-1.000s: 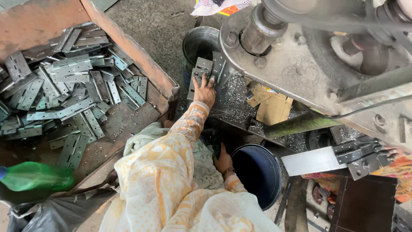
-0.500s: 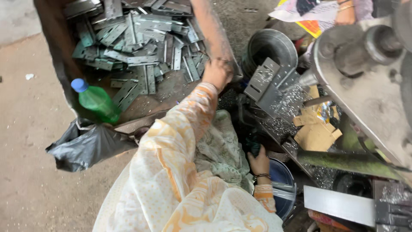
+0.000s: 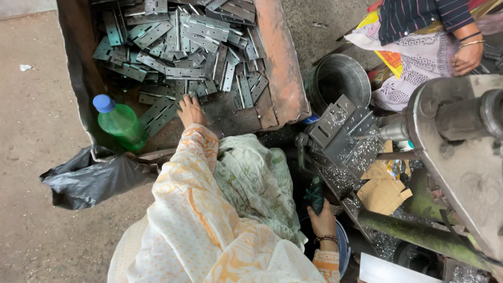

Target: The person operates a hydraulic press machine to shape metal brackets. They pick up a bracket from a nearby bin, place it into the press, and activate the machine to complete the shaping. The finished bracket is then removed and placed into a collection bin.

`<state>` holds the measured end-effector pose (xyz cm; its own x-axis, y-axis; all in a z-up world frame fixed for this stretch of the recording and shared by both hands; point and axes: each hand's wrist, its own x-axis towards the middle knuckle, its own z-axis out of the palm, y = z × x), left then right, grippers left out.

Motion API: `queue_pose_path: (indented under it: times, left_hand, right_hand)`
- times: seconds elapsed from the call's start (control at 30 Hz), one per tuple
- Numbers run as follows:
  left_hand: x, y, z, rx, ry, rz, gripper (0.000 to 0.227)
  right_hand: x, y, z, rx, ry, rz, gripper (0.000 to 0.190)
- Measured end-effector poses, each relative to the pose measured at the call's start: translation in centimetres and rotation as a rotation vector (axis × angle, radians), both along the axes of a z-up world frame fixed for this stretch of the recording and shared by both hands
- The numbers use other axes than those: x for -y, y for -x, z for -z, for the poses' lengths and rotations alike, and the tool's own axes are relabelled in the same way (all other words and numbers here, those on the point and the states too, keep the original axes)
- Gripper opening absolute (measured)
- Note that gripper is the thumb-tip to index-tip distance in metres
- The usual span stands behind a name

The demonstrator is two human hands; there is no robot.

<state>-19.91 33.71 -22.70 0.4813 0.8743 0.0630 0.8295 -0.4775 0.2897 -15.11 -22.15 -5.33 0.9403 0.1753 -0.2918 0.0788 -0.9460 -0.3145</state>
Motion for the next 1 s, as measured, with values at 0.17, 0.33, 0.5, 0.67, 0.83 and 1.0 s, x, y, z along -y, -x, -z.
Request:
queue_pose_path:
  times: [0.17, 0.33, 0.5, 0.67, 0.83, 1.0]
  left_hand:
    - [-0.9, -1.6, 0.9, 0.088, -0.088, -0.067, 0.031]
    - [-1.7, -1.5, 0.2, 0.09, -0.048, -0.061, 0.04]
    - [0.0, -1.1, -0.6, 0.34, 0.089, -0.068, 0.056]
    - [0.9, -1.7, -0.4, 0.991, 0.51, -0.201, 0.05]
    - [2.8, -4.5, -2.9, 1.512, 1.229, -0.265, 0.039]
    - [9.2, -9.9, -11.1, 1.348, 1.388, 0.239, 0.038]
  right_hand:
    - [-0.3, 0.2, 0.2, 0.02, 0.067, -0.006, 0.076]
    - [-0.1, -0.1, 0.2, -0.041, 0.045, 0.034, 0.078]
    - [-0.1, -0.2, 0.4, -0.014, -0.009, 0.011, 0.075]
    - [-0.1, 0.0, 0.8, -0.003, -0.051, 0.007, 0.073]
    - [-0.5, 0.3, 1.3, 0.008, -0.048, 0.011, 0.068]
    - [-0.7, 0.5, 1.2, 0.009, -0.084, 0.034, 0.071]
